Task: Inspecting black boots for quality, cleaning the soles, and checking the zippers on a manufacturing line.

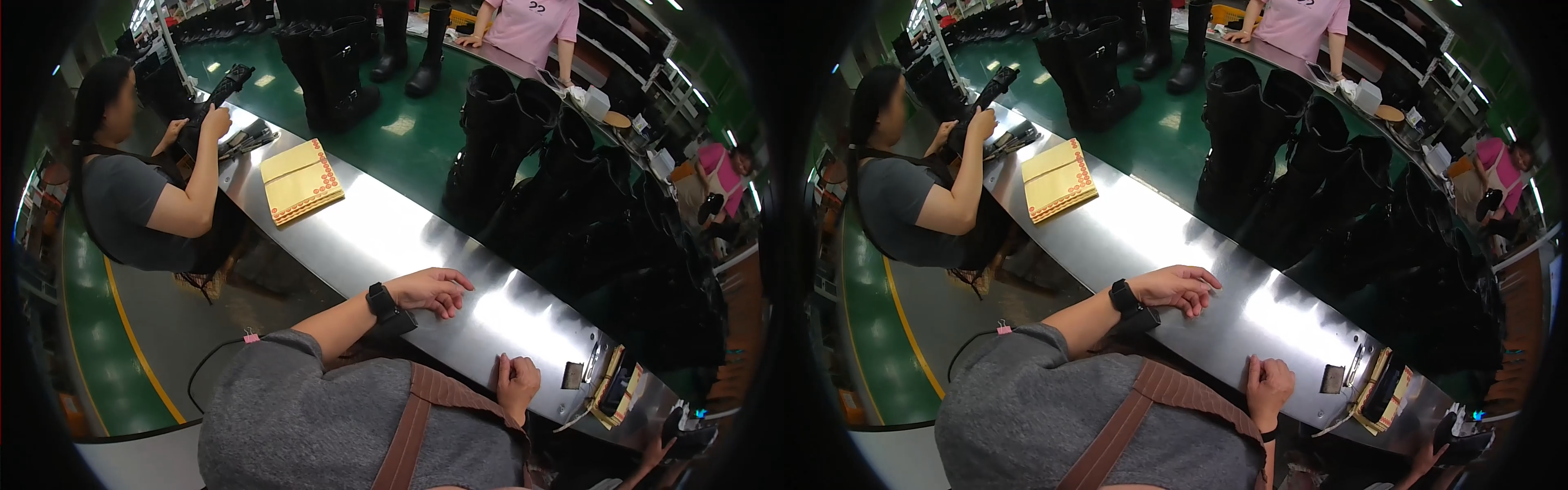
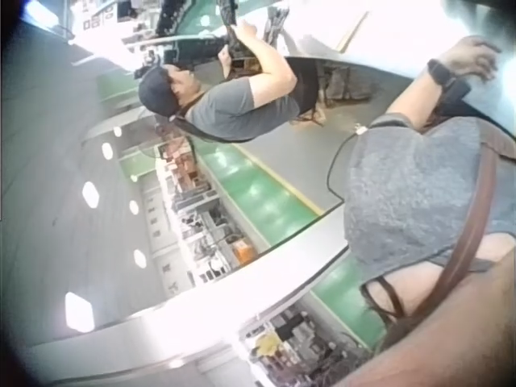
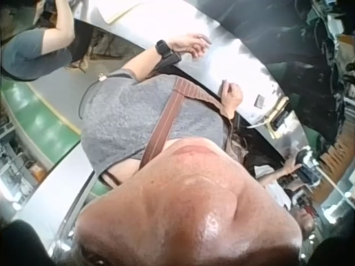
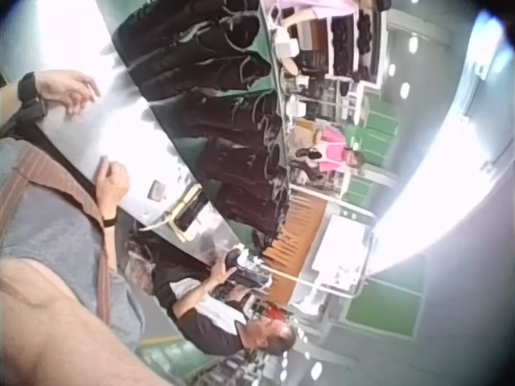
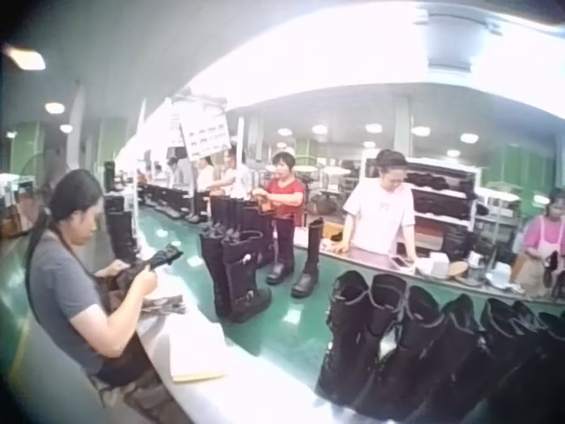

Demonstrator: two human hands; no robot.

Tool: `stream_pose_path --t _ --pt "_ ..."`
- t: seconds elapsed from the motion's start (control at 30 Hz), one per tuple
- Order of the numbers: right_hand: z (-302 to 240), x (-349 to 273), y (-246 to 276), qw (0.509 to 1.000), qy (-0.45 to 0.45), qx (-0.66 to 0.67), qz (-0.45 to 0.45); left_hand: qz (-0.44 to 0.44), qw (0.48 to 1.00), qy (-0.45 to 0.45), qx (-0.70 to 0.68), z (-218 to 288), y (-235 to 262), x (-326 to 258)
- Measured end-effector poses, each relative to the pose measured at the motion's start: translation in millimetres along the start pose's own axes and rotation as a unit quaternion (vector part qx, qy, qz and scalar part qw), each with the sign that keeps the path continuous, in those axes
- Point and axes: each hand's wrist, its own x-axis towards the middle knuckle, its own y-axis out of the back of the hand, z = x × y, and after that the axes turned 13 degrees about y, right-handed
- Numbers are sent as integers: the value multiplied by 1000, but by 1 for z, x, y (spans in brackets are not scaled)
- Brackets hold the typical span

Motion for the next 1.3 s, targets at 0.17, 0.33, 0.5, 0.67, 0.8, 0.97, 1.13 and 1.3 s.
stream_pose_path --t 0.17,0.33,0.5,0.67,0.8,0.97,1.13,1.3 --pt "0 0 1 1000 -6 -17 -6 24 999 -17 19 -2 -4 -1" --pt "-2 1 2 1000 -14 -10 -5 496 673 -326 442 58 2 1" --pt "-2 0 0 1000 -12 -8 9 600 610 -255 451 140 -1 51" --pt "-1 -1 -1 1000 -15 -5 20 664 564 -254 420 170 4 93" --pt "-1 -2 0 999 -11 3 32 668 545 -285 419 184 35 98" --pt "0 -5 0 999 -27 12 38 676 539 -346 364 199 66 44" --pt "0 -4 2 998 -11 15 57 665 481 -447 356 155 20 -61" --pt "-19 17 23 973 -147 173 46 585 490 -550 339 86 -60 -116"
